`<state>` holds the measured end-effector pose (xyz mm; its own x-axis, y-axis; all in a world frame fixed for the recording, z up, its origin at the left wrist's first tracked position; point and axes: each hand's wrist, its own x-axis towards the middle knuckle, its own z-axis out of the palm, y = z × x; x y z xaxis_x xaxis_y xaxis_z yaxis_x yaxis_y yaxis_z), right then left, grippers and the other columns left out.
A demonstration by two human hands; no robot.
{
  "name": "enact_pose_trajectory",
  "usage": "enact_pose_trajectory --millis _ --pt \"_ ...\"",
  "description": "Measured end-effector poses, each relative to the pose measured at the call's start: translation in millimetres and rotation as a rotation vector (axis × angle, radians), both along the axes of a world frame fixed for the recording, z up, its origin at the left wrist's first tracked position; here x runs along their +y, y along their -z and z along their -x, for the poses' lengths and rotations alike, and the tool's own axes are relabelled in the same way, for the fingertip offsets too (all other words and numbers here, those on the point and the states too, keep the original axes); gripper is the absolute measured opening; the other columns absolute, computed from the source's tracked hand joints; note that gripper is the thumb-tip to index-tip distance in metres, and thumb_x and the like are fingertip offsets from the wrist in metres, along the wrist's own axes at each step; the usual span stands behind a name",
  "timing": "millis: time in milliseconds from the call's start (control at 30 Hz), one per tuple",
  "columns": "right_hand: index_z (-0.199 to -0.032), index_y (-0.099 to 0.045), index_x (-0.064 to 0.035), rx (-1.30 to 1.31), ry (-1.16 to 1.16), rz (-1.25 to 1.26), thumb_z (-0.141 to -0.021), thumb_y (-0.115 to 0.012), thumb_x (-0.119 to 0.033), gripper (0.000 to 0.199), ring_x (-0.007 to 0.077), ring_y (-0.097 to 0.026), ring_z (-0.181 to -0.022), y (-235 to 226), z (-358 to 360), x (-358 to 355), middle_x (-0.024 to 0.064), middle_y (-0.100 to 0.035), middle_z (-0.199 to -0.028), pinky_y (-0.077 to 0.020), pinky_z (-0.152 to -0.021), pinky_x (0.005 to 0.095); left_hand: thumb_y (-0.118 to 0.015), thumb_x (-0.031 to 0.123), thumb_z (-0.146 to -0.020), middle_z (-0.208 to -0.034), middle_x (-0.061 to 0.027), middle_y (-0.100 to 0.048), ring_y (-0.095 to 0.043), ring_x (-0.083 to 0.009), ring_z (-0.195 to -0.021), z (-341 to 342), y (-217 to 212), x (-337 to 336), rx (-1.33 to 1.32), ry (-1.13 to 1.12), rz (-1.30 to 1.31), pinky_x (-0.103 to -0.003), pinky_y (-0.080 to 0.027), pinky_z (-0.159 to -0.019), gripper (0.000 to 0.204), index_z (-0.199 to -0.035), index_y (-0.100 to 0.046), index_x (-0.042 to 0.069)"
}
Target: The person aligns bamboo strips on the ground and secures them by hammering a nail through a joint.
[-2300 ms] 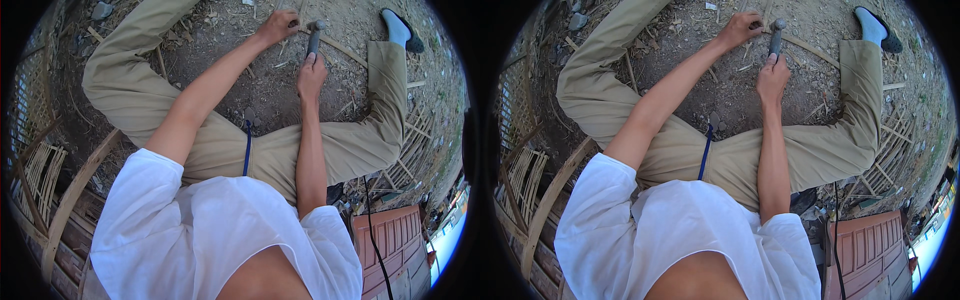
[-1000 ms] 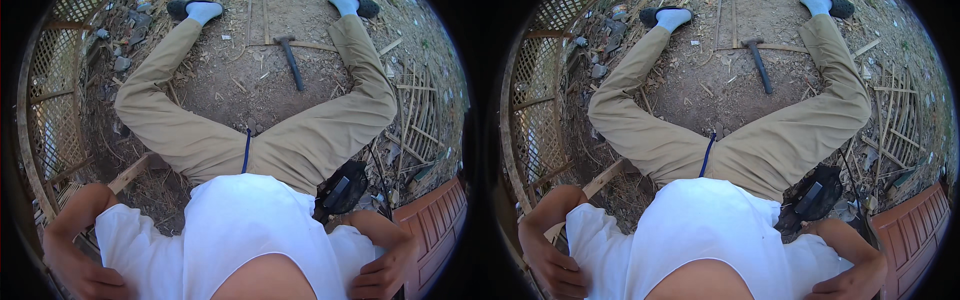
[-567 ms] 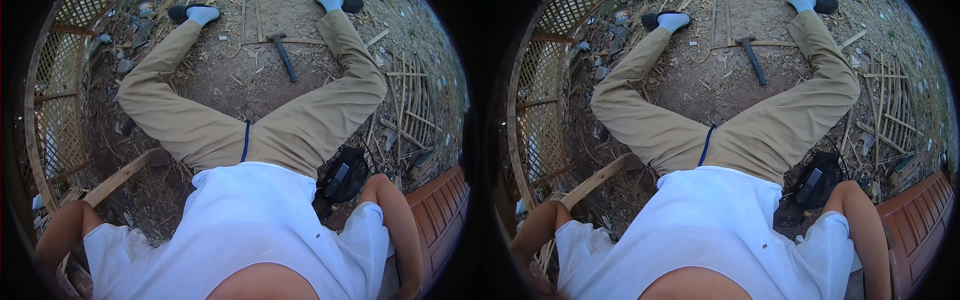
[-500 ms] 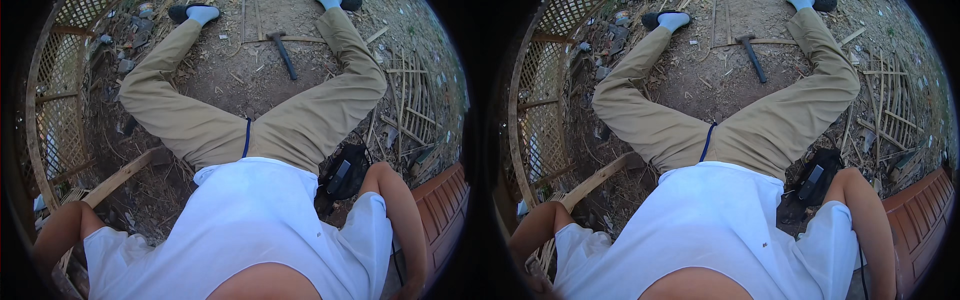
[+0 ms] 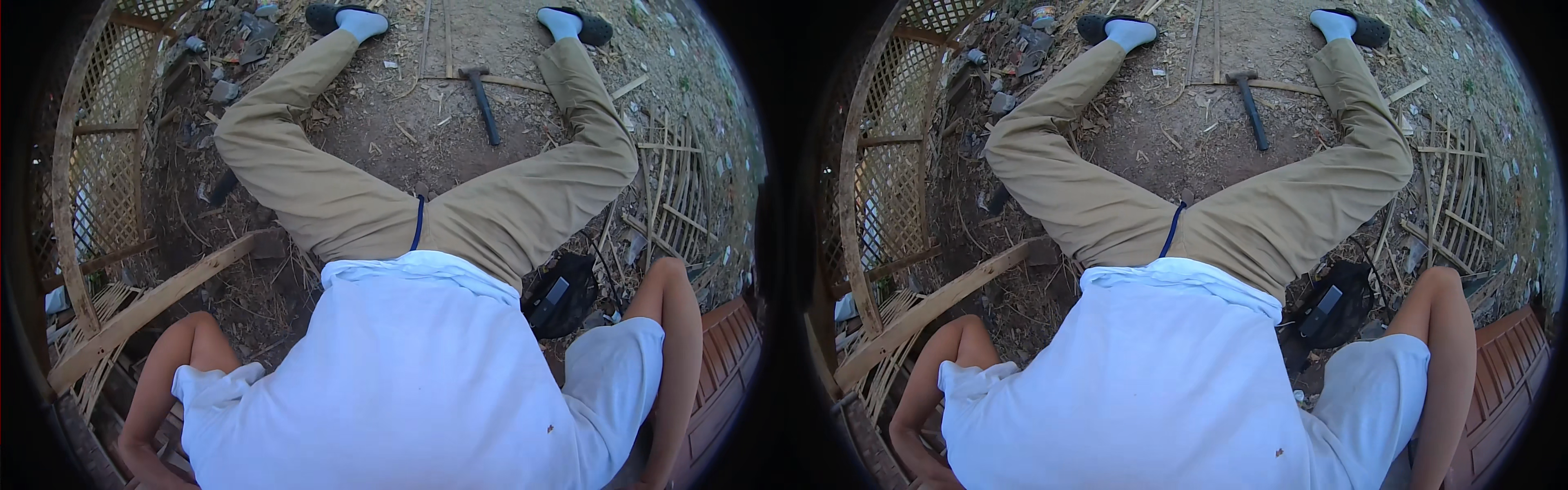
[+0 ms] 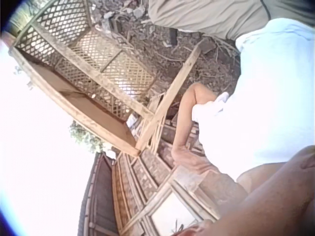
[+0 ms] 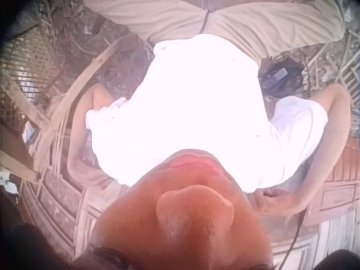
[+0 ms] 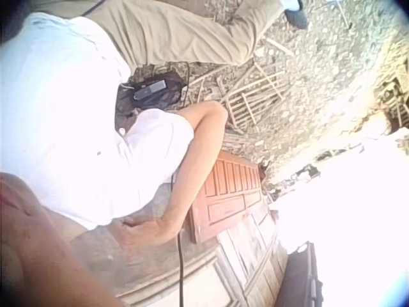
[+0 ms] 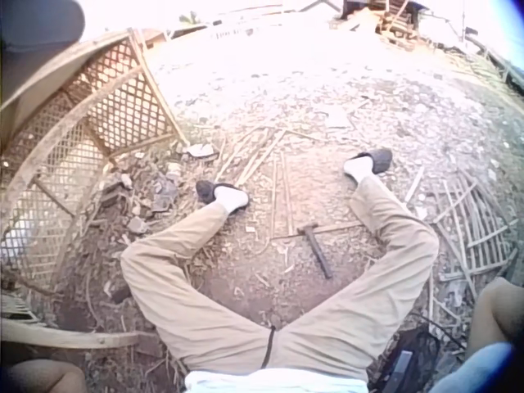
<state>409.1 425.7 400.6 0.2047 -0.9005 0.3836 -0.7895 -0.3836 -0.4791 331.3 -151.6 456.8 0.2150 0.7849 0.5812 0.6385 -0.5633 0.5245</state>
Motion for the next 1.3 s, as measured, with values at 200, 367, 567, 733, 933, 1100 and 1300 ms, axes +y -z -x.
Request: enact_pose_trajectory --millis 200,367,567,733,933,1100,1300 --pt "-0.062 -0.038 -0.0130 -0.043 -0.085 -0.242 -0.104 -0.061 -0.042 0.056 0.0182 -0.044 -0.058 14 75 -29 -0.0011 -0.043 -0.063 -0.0358 -0.059 0.0326 -0.064 0.018 -0.099 -0.074 -0.0022 -0.062 -0.062 -0.0174 -0.062 90 105 17 -0.187 0.177 0.118 -0.033 -0.036 -0.052 0.035 -0.065 -0.057 0.013" --pt "-0.098 -0.066 -0.0050 -0.366 0.105 -0.374 -0.099 -0.073 -0.036 0.032 0.0203 -0.068 -0.075 137 217 -54 0.0070 -0.064 -0.083 -0.0531 -0.064 0.0351 -0.078 0.027 -0.097 -0.070 -0.0095 -0.070 -0.069 -0.0142 -0.058 248 297 110 -0.802 0.174 0.093 -0.026 -0.050 -0.052 0.036 -0.068 -0.071 0.007" --pt "-0.106 -0.065 0.0007 -0.258 1.480 -0.578 -0.102 -0.072 -0.026 0.027 0.0398 -0.065 -0.087 424 343 -21 0.0213 -0.069 -0.092 -0.0511 -0.080 0.0482 -0.074 0.022 -0.100 -0.081 -0.0006 -0.067 -0.062 -0.0076 -0.080 336 520 237 -0.827 -0.928 0.622 -0.029 -0.051 -0.071 0.019 -0.093 -0.071 0.005" --pt "-0.110 -0.066 0.0009 -0.520 1.693 -0.736 -0.098 -0.076 -0.030 0.034 0.0490 -0.069 -0.104 527 358 -21 0.0291 -0.072 -0.106 -0.0531 -0.088 0.0564 -0.069 0.014 -0.096 -0.096 -0.0138 -0.076 -0.074 -0.0288 -0.093 346 622 285 -0.451 -1.311 0.529 -0.043 -0.058 -0.083 0.015 -0.101 -0.077 0.002" --pt "-0.123 -0.071 -0.0033 -0.502 1.650 -1.100 -0.097 -0.077 -0.037 0.043 0.0437 -0.071 -0.120 529 358 -32 0.0240 -0.074 -0.126 -0.0578 -0.100 0.0546 -0.066 0.011 -0.098 -0.105 -0.0145 -0.073 -0.071 -0.0407 -0.099 333 648 307 -0.201 -1.425 0.441 -0.050 -0.057 -0.086 0.018 -0.113 -0.075 0.007" --pt "-0.123 -0.075 -0.0069 -0.496 1.612 -1.173 -0.093 -0.081 -0.039 0.044 0.0402 -0.074 -0.118 528 373 -32 0.0202 -0.075 -0.127 -0.0601 -0.098 0.0539 -0.068 0.014 -0.098 -0.106 -0.0112 -0.071 -0.072 -0.0380 -0.096 340 646 304 -0.132 -1.434 0.372 -0.047 -0.059 -0.079 0.016 -0.113 -0.073 0.009" --pt "-0.119 -0.078 -0.0073 -0.434 1.616 -1.226 -0.088 -0.084 -0.040 0.045 0.0392 -0.075 -0.116 518 379 -33 0.0187 -0.077 -0.124 -0.0602 -0.098 0.0535 -0.066 0.006 -0.095 -0.108 -0.0150 -0.072 -0.072 -0.0407 -0.096 345 639 305 -0.244 -1.433 0.397 -0.048 -0.059 -0.084 0.017 -0.110 -0.073 0.007"
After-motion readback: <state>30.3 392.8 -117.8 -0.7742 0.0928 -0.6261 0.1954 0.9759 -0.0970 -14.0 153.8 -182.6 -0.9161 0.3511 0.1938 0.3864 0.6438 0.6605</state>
